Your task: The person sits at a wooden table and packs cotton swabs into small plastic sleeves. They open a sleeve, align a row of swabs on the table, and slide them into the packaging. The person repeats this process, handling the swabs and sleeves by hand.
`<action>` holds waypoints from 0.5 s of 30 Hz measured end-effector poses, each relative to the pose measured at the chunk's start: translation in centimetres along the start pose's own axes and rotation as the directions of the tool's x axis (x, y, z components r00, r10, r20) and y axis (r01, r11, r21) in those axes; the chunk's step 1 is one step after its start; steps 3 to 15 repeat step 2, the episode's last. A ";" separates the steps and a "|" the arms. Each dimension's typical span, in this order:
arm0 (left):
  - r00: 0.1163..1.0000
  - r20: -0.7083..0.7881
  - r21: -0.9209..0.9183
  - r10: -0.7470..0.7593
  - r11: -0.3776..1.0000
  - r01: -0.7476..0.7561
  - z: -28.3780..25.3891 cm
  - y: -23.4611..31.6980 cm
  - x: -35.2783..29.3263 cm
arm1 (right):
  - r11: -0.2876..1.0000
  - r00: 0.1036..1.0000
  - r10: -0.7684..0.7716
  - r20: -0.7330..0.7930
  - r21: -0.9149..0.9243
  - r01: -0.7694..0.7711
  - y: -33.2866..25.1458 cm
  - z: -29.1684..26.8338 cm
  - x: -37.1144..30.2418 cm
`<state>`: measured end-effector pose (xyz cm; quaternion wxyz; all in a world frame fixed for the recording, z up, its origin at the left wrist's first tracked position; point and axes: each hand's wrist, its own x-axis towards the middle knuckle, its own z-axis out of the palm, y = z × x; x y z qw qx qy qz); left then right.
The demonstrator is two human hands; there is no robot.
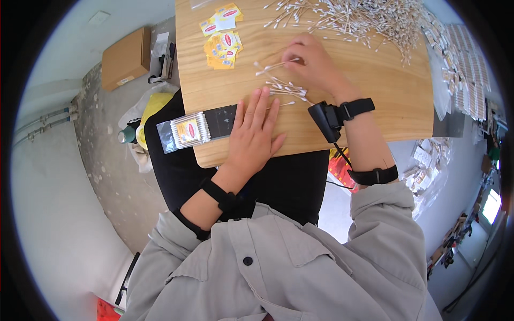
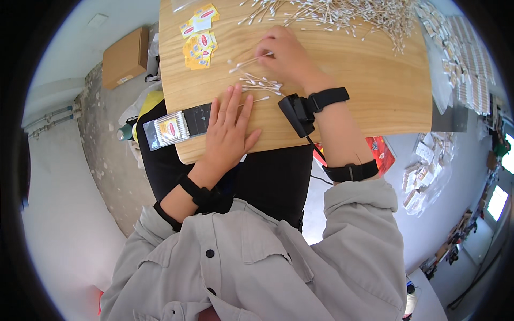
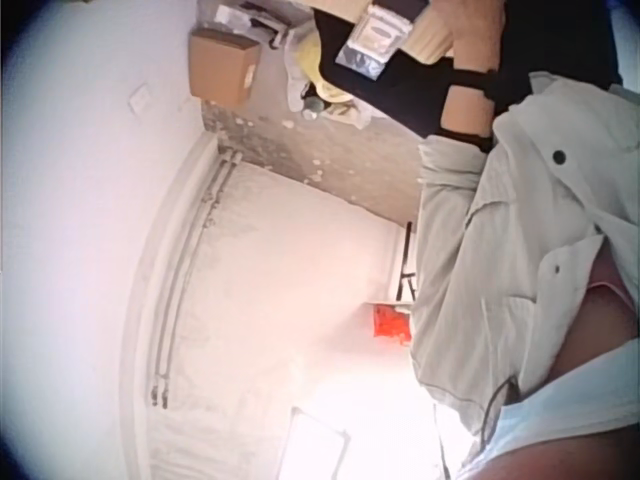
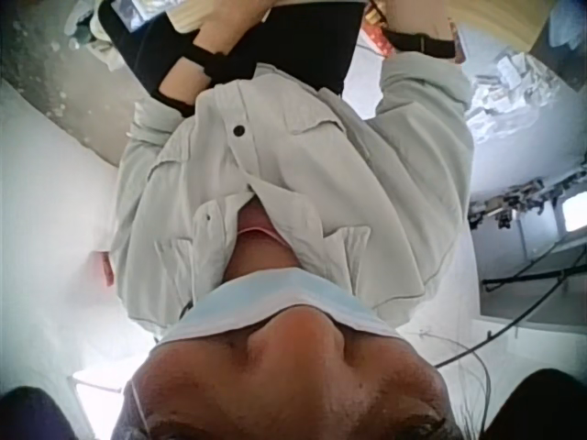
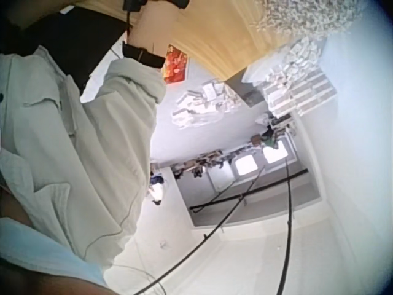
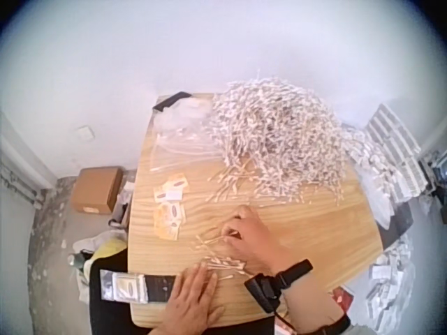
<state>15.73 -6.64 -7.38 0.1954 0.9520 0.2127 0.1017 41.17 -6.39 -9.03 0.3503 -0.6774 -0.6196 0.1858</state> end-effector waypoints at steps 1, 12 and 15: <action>1.000 0.021 0.001 0.001 1.000 -0.001 -0.1 -0.1 0.0 | 0.989 0.989 0.145 0.019 0.003 -0.145 -0.2 -0.3 0.0; 1.000 0.028 0.032 -0.001 1.000 0.000 0.2 -0.2 -0.1 | 0.958 0.957 0.286 0.040 0.002 -0.287 -0.4 -1.0 0.1; 1.000 0.028 0.032 -0.001 1.000 0.000 0.2 -0.2 -0.1 | 0.958 0.957 0.286 0.040 0.002 -0.287 -0.4 -1.0 0.1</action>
